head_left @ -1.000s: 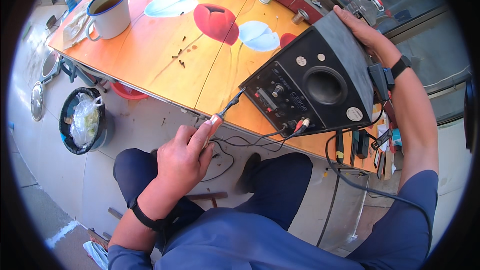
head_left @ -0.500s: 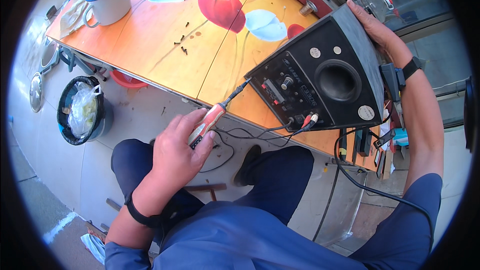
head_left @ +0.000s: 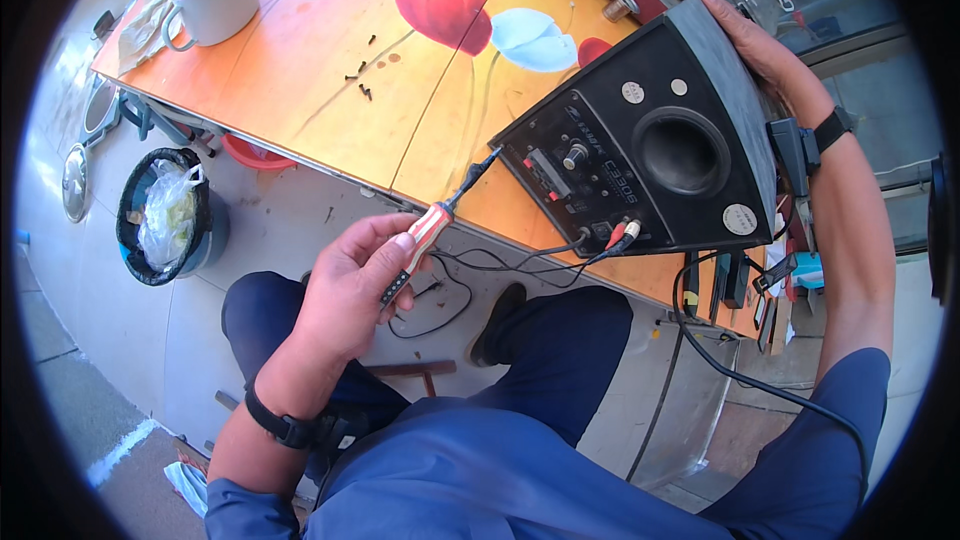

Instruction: The person uses a screwdriver to repeatedly probe and adjust the front panel of a black radio or speaker unit on a workbench. They hold the device with one hand while manipulating the screwdriver with the other, occasionally repositioning the unit.

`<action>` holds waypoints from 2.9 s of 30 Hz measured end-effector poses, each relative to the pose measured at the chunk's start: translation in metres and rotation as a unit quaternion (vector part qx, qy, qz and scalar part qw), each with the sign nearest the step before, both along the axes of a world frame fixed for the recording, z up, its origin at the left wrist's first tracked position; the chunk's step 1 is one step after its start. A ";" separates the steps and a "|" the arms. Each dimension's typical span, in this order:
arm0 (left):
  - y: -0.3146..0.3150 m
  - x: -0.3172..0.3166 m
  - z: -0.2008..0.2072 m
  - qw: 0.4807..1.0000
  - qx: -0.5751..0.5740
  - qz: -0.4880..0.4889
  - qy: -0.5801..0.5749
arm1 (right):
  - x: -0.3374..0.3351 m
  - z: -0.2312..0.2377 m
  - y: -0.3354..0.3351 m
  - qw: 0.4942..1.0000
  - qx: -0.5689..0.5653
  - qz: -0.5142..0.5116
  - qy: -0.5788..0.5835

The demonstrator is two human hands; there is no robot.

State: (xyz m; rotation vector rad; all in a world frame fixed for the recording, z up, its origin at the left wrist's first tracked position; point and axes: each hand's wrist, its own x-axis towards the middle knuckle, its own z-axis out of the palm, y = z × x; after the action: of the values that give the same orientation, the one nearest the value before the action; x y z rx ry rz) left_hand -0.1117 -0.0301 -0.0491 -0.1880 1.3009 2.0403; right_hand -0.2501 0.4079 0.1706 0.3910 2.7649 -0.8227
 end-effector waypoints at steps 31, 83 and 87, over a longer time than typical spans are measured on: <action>-0.003 0.018 -0.039 0.747 -0.269 0.116 0.597 | 0.005 0.004 -0.004 0.999 0.004 -0.048 -0.019; -0.001 0.007 0.000 0.942 -0.179 0.028 0.281 | 0.012 0.001 -0.025 0.996 -0.025 -0.085 0.030; -0.002 0.006 0.000 0.937 -0.193 0.021 0.290 | 0.012 0.002 -0.021 0.995 -0.035 -0.084 0.028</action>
State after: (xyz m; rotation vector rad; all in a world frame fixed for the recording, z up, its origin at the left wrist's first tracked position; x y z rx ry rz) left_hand -0.1055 -0.0316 -0.0495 0.2367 2.0737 1.9217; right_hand -0.2385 0.3873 0.1730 0.6028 2.7739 -0.9816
